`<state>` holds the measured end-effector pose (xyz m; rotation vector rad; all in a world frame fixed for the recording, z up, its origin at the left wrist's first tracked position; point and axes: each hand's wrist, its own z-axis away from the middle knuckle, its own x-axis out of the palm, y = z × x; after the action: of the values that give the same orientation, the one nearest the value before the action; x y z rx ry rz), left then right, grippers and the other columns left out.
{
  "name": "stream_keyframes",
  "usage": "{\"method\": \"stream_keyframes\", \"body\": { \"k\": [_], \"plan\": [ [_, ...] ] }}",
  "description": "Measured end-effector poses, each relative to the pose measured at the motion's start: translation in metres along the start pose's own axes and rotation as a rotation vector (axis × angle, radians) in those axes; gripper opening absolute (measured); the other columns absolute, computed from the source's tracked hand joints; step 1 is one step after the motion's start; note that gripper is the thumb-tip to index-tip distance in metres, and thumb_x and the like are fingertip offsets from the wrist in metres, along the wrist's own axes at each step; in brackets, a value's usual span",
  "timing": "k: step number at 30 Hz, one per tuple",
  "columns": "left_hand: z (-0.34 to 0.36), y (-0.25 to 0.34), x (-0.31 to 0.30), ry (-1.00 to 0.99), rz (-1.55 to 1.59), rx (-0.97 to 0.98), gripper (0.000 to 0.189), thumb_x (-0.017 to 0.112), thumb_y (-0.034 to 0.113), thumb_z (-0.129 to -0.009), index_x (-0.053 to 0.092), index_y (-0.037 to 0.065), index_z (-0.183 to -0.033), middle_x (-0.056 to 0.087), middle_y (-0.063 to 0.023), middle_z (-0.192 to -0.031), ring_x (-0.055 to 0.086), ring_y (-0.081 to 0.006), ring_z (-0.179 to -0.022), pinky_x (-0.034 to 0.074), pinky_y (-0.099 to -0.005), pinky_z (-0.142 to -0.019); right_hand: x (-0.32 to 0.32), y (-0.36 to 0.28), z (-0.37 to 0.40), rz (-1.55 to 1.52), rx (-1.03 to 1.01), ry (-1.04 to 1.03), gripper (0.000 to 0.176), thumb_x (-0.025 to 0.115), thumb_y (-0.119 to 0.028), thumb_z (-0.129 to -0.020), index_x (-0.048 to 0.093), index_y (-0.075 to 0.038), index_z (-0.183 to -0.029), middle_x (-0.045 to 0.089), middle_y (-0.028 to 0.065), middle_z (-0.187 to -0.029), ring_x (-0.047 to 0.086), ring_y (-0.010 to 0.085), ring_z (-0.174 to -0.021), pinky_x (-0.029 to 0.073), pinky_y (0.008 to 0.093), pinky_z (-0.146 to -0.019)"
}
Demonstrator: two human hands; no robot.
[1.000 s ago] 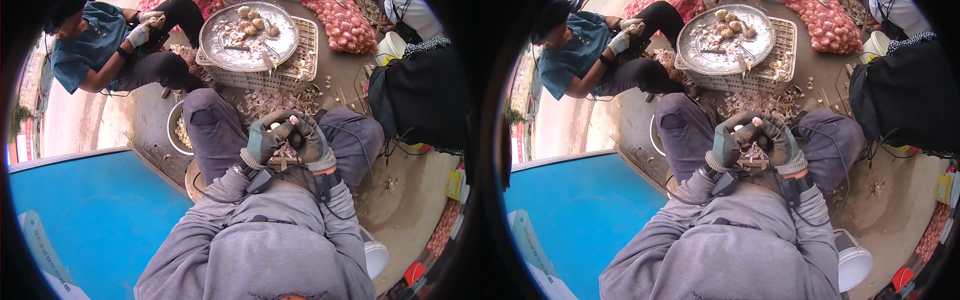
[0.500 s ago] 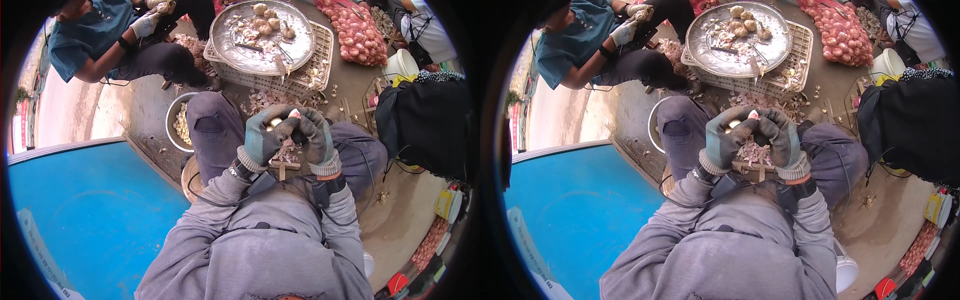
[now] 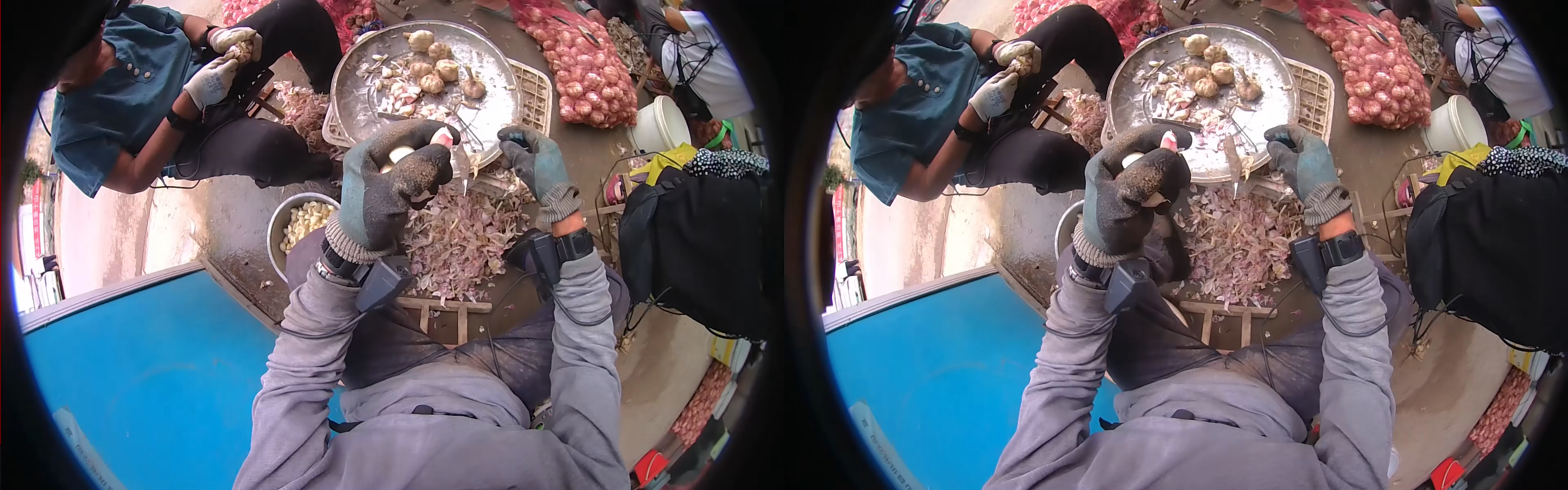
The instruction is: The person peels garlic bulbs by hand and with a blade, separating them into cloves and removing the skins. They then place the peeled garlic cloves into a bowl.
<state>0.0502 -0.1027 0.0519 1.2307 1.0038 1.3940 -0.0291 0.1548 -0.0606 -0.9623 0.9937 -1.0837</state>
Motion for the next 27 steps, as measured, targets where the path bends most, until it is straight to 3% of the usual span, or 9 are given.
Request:
{"method": "stream_keyframes", "body": {
  "k": [2, 6, 9, 15, 18, 19, 21, 23, 27],
  "plan": [
    [-0.017, -0.006, -0.003, 0.035, 0.044, 0.015, 0.031, 0.073, 0.026, -0.092, 0.072, 0.001, -0.110, 0.065, 0.0001, -0.080, 0.057, -0.0060, -0.067, 0.044, -0.0217, -0.059, 0.005, 0.016, -0.034, 0.476, -0.139, -0.002, 0.029, 0.071, -0.019, -0.090, 0.068, -0.005, -0.114, 0.074, 0.0120, -0.099, 0.071, 0.0233, -0.085, 0.056, 0.0344, -0.075],
    [-0.035, -0.016, -0.004, 0.096, 0.159, -0.035, 0.032, 0.070, 0.028, -0.095, 0.070, 0.000, -0.111, 0.064, -0.0014, -0.077, 0.055, -0.0070, -0.065, 0.041, -0.0225, -0.057, 0.025, 0.037, -0.077, 0.902, -0.169, -0.043, 0.031, 0.068, -0.029, -0.088, 0.069, -0.008, -0.110, 0.071, 0.0195, -0.107, 0.067, 0.0378, -0.102, 0.053, 0.0447, -0.089],
    [-0.040, -0.015, -0.003, 0.143, 0.079, -0.113, 0.034, 0.068, 0.028, -0.096, 0.068, -0.001, -0.114, 0.064, -0.0032, -0.078, 0.055, -0.0093, -0.065, 0.041, -0.0238, -0.057, 0.043, 0.040, -0.091, 1.186, -0.153, -0.082, 0.033, 0.066, -0.033, -0.088, 0.069, -0.007, -0.108, 0.071, 0.0202, -0.106, 0.067, 0.0359, -0.103, 0.054, 0.0444, -0.089],
    [-0.044, -0.024, 0.004, 0.077, 0.034, -0.097, 0.027, 0.067, 0.022, -0.096, 0.069, -0.002, -0.108, 0.066, -0.0034, -0.081, 0.061, -0.0103, -0.072, 0.048, -0.0238, -0.064, 0.046, 0.027, -0.117, 1.281, -0.133, -0.145, 0.032, 0.067, -0.031, -0.084, 0.072, -0.003, -0.100, 0.072, 0.0213, -0.101, 0.070, 0.0373, -0.097, 0.055, 0.0454, -0.088],
    [-0.044, -0.034, 0.001, 0.005, -0.121, 0.082, 0.021, 0.068, 0.014, -0.095, 0.070, -0.002, -0.108, 0.067, -0.0027, -0.084, 0.062, -0.0084, -0.077, 0.050, -0.0242, -0.069, 0.028, 0.001, -0.113, 0.920, 0.176, -0.394, 0.035, 0.068, -0.028, -0.087, 0.070, 0.000, -0.108, 0.071, 0.0151, -0.090, 0.071, 0.0216, -0.082, 0.057, 0.0339, -0.069],
    [-0.044, -0.037, 0.002, -0.014, -0.152, 0.114, 0.022, 0.070, 0.014, -0.094, 0.070, -0.002, -0.109, 0.068, -0.0021, -0.085, 0.062, -0.0081, -0.077, 0.050, -0.0239, -0.069, 0.019, -0.008, -0.107, 0.927, 0.167, -0.387, 0.035, 0.068, -0.028, -0.087, 0.070, 0.000, -0.108, 0.071, 0.0151, -0.090, 0.071, 0.0216, -0.082, 0.057, 0.0339, -0.069],
    [-0.039, -0.036, 0.008, -0.022, -0.088, 0.062, 0.024, 0.071, 0.016, -0.093, 0.070, -0.001, -0.109, 0.068, -0.0016, -0.085, 0.062, -0.0079, -0.077, 0.050, -0.0234, -0.069, 0.000, -0.024, -0.079, 0.069, 0.325, -0.502, 0.043, 0.071, -0.029, -0.088, 0.065, 0.000, -0.120, 0.066, 0.0054, -0.083, 0.067, 0.0121, -0.076, 0.051, 0.0245, -0.064],
    [-0.034, -0.038, 0.016, -0.044, -0.022, 0.001, 0.025, 0.073, 0.018, -0.092, 0.070, -0.001, -0.109, 0.068, -0.0012, -0.086, 0.062, -0.0077, -0.077, 0.050, -0.0230, -0.068, -0.006, -0.065, -0.041, -0.045, 0.183, -0.469, 0.046, 0.069, -0.029, -0.091, 0.060, 0.002, -0.124, 0.062, 0.0001, -0.087, 0.064, 0.0080, -0.073, 0.046, 0.0194, -0.060],
    [-0.029, -0.042, 0.029, -0.107, -0.067, 0.012, 0.023, 0.071, 0.018, -0.093, 0.071, 0.001, -0.109, 0.068, -0.0010, -0.085, 0.062, -0.0073, -0.077, 0.050, -0.0228, -0.067, -0.021, -0.106, 0.022, -0.253, 0.037, -0.394, 0.046, 0.069, -0.028, -0.091, 0.060, 0.003, -0.124, 0.067, 0.0068, -0.095, 0.066, 0.0131, -0.083, 0.052, 0.0242, -0.072]
  ]
}}
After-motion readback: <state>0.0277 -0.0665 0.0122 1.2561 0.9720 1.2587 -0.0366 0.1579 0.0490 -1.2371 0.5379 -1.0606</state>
